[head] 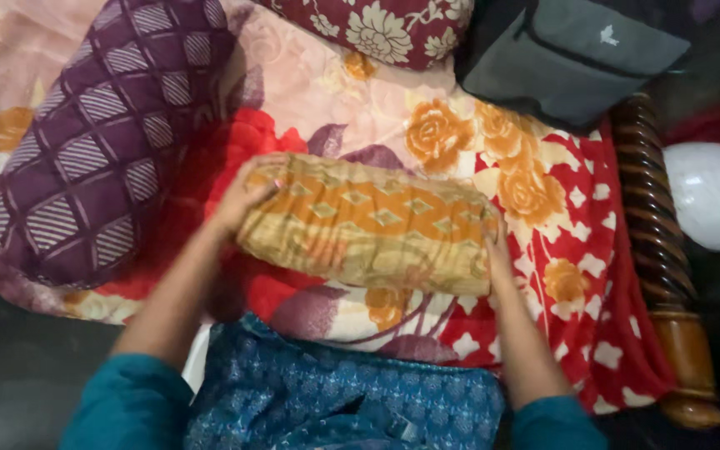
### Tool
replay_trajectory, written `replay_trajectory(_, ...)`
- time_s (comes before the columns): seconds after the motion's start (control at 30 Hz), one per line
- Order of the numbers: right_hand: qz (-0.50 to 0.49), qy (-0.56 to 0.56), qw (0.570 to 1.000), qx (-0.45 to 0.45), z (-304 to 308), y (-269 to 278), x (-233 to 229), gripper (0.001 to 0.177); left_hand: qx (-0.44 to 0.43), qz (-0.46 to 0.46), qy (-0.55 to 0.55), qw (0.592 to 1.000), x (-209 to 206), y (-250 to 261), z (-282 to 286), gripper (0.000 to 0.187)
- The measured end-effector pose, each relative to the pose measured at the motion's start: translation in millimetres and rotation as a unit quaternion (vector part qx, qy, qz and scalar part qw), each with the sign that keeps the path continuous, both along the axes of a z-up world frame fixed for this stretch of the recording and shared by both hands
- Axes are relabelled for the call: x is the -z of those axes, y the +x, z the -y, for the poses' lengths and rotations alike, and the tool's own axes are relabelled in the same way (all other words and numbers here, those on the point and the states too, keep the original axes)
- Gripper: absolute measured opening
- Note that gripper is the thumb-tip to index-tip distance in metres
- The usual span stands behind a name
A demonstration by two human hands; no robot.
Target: The person sits on the floor and arranges several cylindrical pillows on a floral bedspread. They smooth the fabric of the pillows with their hands, repositioning them one by one to create a neat row.
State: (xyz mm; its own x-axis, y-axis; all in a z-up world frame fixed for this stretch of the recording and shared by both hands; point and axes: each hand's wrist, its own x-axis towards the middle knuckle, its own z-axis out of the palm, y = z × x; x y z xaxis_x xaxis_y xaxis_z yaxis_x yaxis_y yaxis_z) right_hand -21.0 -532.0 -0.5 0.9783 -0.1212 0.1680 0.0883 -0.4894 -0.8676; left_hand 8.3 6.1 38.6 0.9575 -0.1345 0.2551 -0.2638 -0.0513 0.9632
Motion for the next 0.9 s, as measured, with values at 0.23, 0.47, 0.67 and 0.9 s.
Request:
replay_trajectory(0.23, 0.057, -0.353, 0.933, -0.032, -112.9, -2.2, -146.8, 0.048, -0.033, 0.127, 0.443, 0.887, -94.7, -2.4, 106.4, 0.057)
replay_trajectory(0.47, 0.159, -0.48, 0.863, -0.005, -197.0, -18.1, -115.9, 0.048, -0.088, 0.224, 0.442, 0.864, -78.6, -43.7, 146.4, 0.063)
replay_trajectory(0.67, 0.018, -0.45, 0.893, -0.019, -185.5, 72.2, -99.9, 0.047, -0.038, 0.122, 0.505, 0.854, -86.8, 33.6, 160.9, 0.058)
replay_trajectory(0.9, 0.047, -0.467, 0.882, -0.029, -190.0, 49.8, -101.4, 0.046, -0.047, 0.159, 0.499, 0.851, -76.7, 15.6, 154.8, 0.058)
